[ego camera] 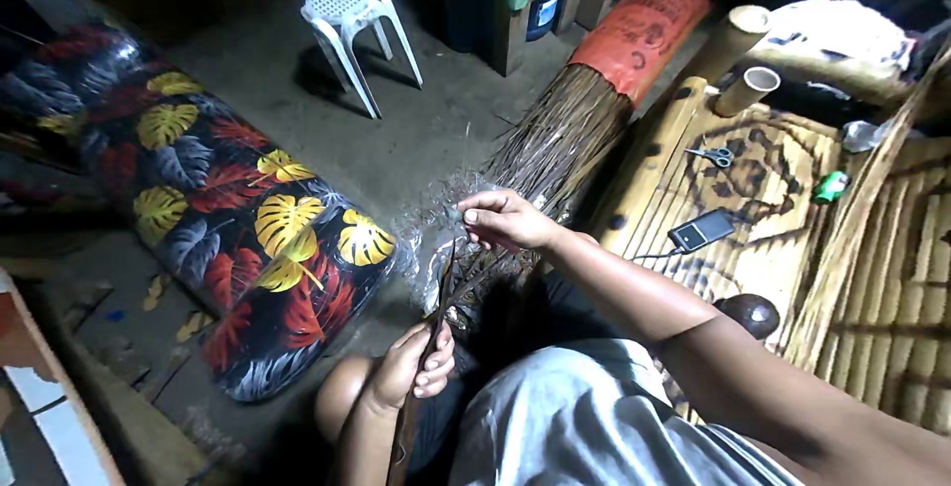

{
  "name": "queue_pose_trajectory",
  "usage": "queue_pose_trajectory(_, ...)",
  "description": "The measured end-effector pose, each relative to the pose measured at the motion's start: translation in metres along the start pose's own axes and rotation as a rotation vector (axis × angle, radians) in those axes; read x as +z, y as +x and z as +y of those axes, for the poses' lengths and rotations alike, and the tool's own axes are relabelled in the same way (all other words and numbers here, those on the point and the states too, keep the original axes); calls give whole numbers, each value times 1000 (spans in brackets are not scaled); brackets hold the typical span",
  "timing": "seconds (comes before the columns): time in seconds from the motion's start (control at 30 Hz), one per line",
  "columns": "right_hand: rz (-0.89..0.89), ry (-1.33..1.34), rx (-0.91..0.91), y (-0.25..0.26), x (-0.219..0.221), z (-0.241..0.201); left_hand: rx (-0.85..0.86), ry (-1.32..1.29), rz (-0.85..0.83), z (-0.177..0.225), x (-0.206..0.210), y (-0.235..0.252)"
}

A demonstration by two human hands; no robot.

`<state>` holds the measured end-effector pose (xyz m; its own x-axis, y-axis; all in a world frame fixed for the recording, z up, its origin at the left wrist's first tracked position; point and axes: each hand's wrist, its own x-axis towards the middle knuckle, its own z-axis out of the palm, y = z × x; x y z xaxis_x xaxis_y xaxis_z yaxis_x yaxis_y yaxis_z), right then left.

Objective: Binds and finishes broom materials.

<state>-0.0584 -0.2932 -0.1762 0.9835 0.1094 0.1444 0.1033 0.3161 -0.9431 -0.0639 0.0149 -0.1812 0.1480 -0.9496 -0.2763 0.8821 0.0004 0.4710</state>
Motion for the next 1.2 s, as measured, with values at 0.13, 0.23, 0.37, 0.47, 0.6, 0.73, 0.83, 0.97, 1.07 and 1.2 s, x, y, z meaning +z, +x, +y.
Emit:
queue_pose_trajectory(0.13,100,-70,-36,9,-9,-6,-5,8,-4,-2,0,-2)
queue_pose_trajectory(0.23,148,-41,-46,15,-19,-13,-6,20,-3,-3,-1,-3)
queue_pose_trajectory(0.37,47,12,37,13,-16,-18,30,79,57,-5,-1,-2)
queue_pose_trajectory(0.47,54,74,103,10,-7,-11,67,161,156,-7,3,0)
queue_pose_trajectory(0.6,267,98,131,21,-13,-14,94,260,207,-9,4,0)
queue_pose_trajectory(0.73,261,56,166,21,-12,-18,132,318,257,-10,8,-1)
queue_pose_trajectory(0.83,120,-48,276,3,9,-13,147,357,336,-10,11,1)
queue_pose_trajectory(0.97,-105,-67,372,-28,38,1,146,382,391,-9,12,2)
queue_pose_trajectory(1.07,-259,-105,348,-36,50,10,130,397,410,-9,14,2)
queue_pose_trajectory(1.2,-226,-150,205,-33,48,21,143,376,383,-8,15,1)
